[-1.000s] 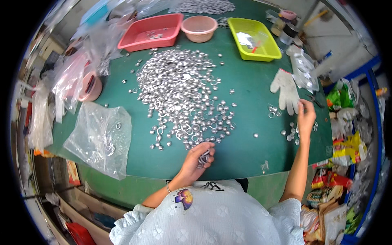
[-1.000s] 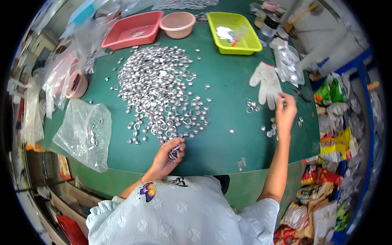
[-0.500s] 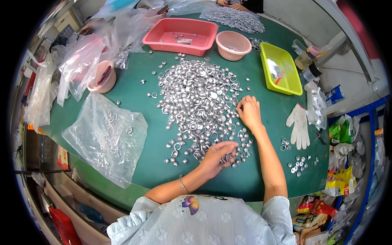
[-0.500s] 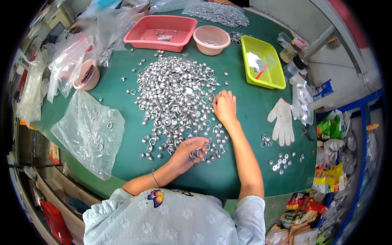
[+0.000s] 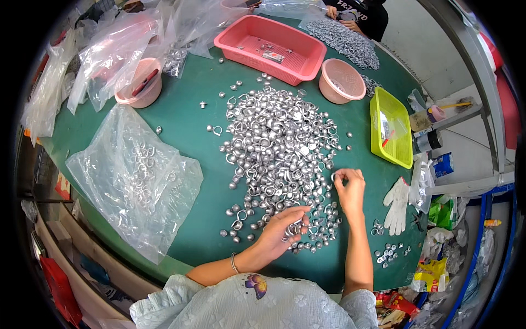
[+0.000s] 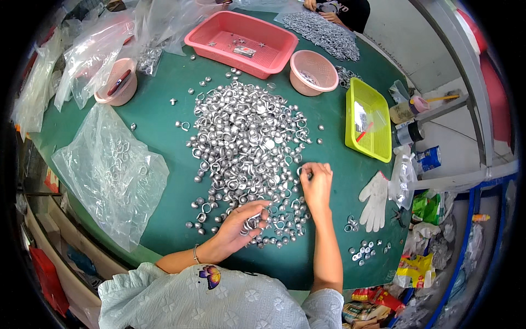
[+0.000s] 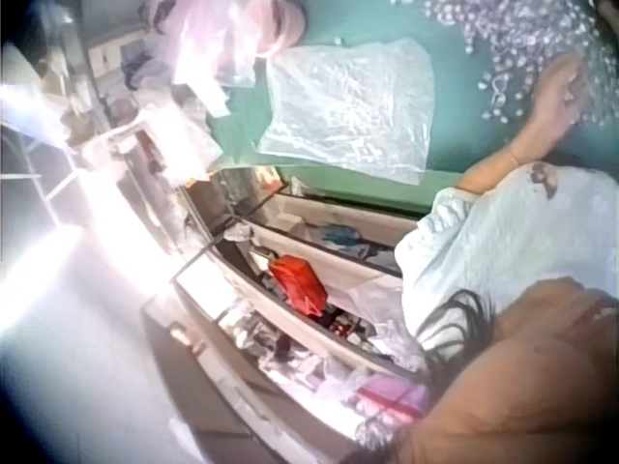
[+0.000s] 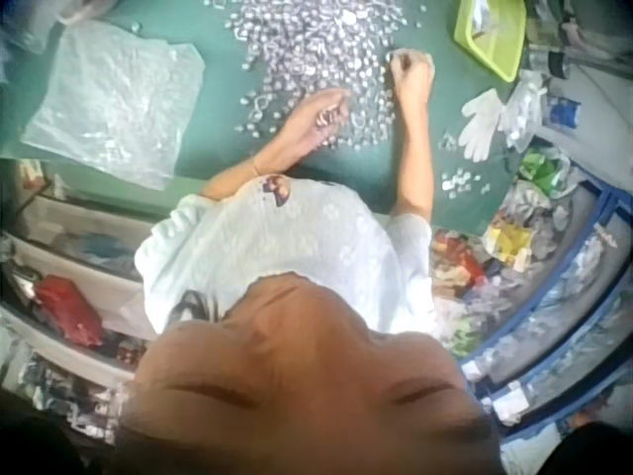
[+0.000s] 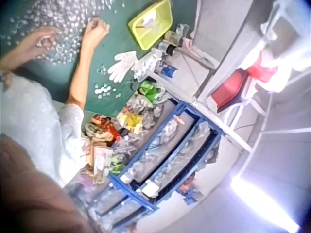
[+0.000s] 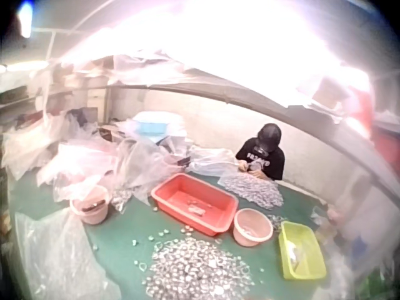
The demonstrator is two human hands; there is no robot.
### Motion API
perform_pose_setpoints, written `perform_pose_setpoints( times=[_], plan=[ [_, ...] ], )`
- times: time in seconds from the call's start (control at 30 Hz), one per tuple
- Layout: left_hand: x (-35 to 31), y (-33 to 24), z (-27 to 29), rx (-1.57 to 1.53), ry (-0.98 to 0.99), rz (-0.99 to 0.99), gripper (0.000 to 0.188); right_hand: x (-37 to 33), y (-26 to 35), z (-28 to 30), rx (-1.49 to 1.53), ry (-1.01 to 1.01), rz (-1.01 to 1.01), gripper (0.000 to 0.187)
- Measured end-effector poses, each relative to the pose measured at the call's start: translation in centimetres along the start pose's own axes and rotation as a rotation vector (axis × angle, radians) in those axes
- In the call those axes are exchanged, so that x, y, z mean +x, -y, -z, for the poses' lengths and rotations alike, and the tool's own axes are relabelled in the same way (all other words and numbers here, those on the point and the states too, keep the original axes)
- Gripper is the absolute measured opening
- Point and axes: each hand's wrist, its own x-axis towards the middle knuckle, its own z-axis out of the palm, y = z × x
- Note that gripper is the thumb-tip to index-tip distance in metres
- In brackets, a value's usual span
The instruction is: The person sits at a green workbench and repeatedly picks up small silver metal rings and ball-shaped components. They connect the parts by hand and place the assembled units into a clear plastic bag. The process is repetitive and continues throughout the clip.
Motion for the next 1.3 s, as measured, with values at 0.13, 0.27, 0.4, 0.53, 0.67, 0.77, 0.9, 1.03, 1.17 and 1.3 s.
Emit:
perform_pose_setpoints(
  times=[0.13,0.27,0.4,0.53,0.67,0.77,0.9,1.03,1.17,1.3],
  plan=[
    [0.3,-1.4,-0.4,-0.077,-0.060,-0.051,0.037,-1.3,5.8,3.7,0.445,0.379,0.082,0.010],
    [0.2,-1.0,0.3,-0.024,-0.003,-0.010,0.032,1.3,6.3,1.8,0.495,0.410,-0.081,0.013],
    [0.2,-0.9,0.0,0.005,0.164,0.060,0.029,5.2,4.4,-3.4,0.142,0.081,0.105,0.015],
    [0.4,-0.2,0.3,-0.035,0.144,0.059,0.026,5.4,3.7,-5.3,0.094,0.132,0.125,0.011],
    [0.7,0.3,0.8,-0.140,0.096,0.081,0.021,5.1,3.1,-4.7,0.293,0.065,-0.057,0.009],
    [0.6,0.2,0.7,-0.212,0.110,0.111,0.021,5.6,1.9,-4.0,1.002,0.096,-0.331,0.012],
    [0.6,0.3,0.6,-0.262,0.087,0.097,0.021,6.2,0.2,-2.5,1.758,0.299,-0.536,0.008],
    [0.6,0.4,0.5,-0.290,0.081,0.067,0.022,6.2,0.6,-4.1,0.575,0.133,-0.247,0.013],
    [0.6,0.2,0.6,-0.308,0.075,0.069,0.022,6.2,2.9,-5.6,-0.102,0.036,-0.028,0.024],
    [0.4,0.4,0.4,-0.313,0.063,0.083,0.022,6.7,1.4,-5.6,-0.018,0.015,0.059,0.017]
  ],
)
